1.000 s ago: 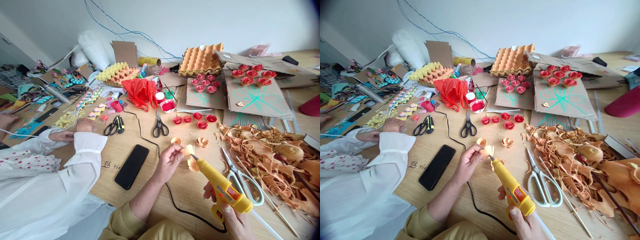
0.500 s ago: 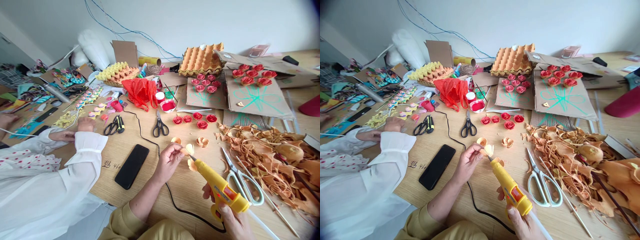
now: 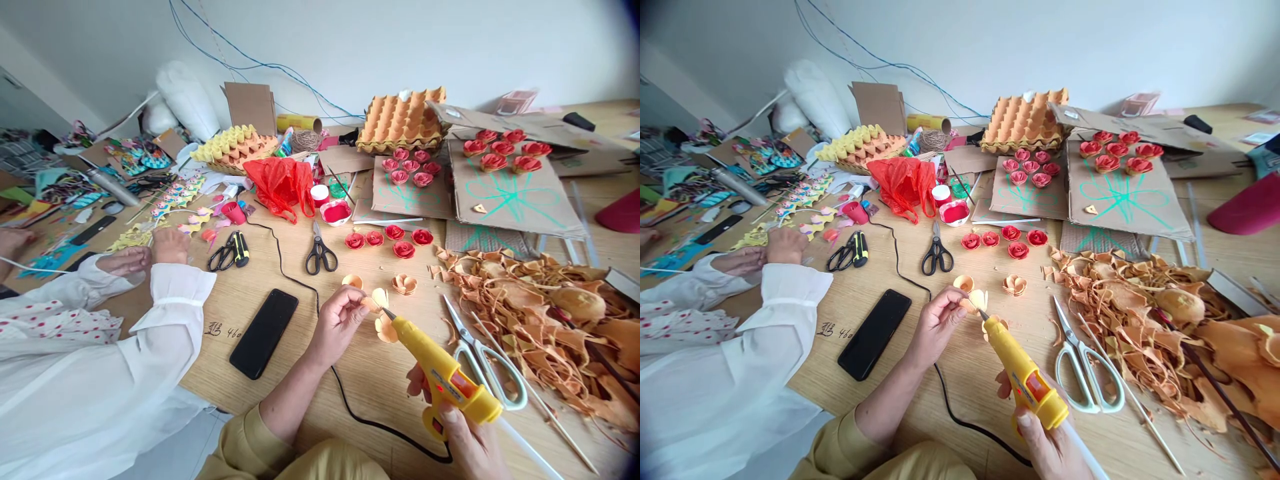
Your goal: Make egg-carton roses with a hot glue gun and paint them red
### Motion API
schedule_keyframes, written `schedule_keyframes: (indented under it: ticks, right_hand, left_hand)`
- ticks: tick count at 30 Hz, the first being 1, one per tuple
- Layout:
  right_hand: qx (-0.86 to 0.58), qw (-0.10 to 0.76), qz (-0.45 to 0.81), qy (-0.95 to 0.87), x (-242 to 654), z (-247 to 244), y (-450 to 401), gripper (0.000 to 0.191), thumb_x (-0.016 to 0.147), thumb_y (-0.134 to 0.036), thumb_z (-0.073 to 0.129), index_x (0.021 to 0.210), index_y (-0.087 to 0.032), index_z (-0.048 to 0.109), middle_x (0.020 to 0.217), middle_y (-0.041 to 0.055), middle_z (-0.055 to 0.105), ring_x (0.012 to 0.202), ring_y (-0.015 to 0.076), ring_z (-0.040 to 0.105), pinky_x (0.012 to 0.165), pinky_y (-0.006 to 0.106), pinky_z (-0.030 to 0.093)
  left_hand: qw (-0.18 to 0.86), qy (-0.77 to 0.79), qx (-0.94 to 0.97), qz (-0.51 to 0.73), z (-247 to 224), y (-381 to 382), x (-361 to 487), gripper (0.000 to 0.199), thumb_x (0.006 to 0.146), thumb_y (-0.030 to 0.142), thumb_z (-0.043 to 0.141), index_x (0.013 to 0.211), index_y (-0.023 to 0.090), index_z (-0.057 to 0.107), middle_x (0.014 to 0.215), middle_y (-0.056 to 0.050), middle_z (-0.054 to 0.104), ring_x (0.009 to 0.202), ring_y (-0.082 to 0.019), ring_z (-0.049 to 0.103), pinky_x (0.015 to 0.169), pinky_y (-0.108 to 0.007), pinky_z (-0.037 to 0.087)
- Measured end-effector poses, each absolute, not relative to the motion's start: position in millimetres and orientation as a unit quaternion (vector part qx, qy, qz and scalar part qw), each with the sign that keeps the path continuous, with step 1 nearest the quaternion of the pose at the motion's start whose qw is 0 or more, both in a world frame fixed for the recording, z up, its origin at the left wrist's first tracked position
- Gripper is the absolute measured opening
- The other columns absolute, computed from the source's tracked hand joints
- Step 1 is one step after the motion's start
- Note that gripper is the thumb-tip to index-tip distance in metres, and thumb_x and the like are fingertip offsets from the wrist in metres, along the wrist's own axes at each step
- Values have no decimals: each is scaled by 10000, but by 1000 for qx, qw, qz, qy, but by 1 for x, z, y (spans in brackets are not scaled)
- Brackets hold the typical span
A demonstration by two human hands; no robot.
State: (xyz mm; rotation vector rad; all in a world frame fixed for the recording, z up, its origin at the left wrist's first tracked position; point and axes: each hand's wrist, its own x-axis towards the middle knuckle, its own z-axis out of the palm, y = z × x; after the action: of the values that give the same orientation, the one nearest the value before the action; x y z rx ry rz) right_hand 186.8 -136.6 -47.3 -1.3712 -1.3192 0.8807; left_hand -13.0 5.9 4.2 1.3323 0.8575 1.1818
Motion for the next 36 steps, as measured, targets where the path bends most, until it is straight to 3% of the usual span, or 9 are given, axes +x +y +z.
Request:
schedule_keyframes:
  ticks: [5,13,20,25,30,32,36]
  right_hand:
    - [-550,465,386,-576,187,-50,-139,381,986,-578,485,1108,-278,686,872,80,685,698,240,613,673,388,563]
    - [-532,504,471,-491,186,-45,-135,479,964,-670,487,1071,-251,692,905,94,698,669,219,575,606,352,528]
    - [-500,576,514,-392,181,-27,-117,586,954,-749,441,1130,-254,700,1006,100,696,652,185,512,574,333,454]
    - [-445,644,546,-299,176,-16,-102,575,954,-731,477,1237,-271,675,1049,94,715,540,128,485,496,301,397]
    - [-435,662,562,-236,177,-6,-97,513,973,-673,515,1188,-245,699,836,28,644,461,77,428,456,256,344]
    - [-481,651,531,-250,188,-9,-102,483,984,-651,512,1144,-240,709,804,28,644,491,98,450,481,267,380]
    - [-624,618,392,-274,228,-27,-127,456,922,-649,610,1039,-229,744,838,72,726,704,221,632,582,317,490]
  left_hand:
    - [554,365,551,506,6,5,-13,289,896,446,766,841,167,712,917,-56,638,889,-182,595,842,-280,479]
    - [603,380,437,549,-3,8,-14,328,815,462,850,853,165,715,798,5,622,692,-97,501,689,-231,420]
    - [714,307,182,603,-4,20,-20,366,658,308,974,816,175,671,772,37,579,643,-56,492,579,-185,402]
    - [722,257,87,637,7,28,-30,196,815,247,866,882,186,692,787,37,596,631,-47,506,586,-176,443]
    - [712,251,37,655,13,31,-36,131,923,228,758,850,172,665,764,31,590,620,-51,524,565,-174,443]
    - [716,250,28,651,14,31,-35,117,941,223,734,863,170,665,763,28,588,618,-54,523,567,-176,446]
    - [731,247,26,636,14,29,-32,129,948,222,721,854,162,655,761,26,580,621,-61,526,579,-191,459]
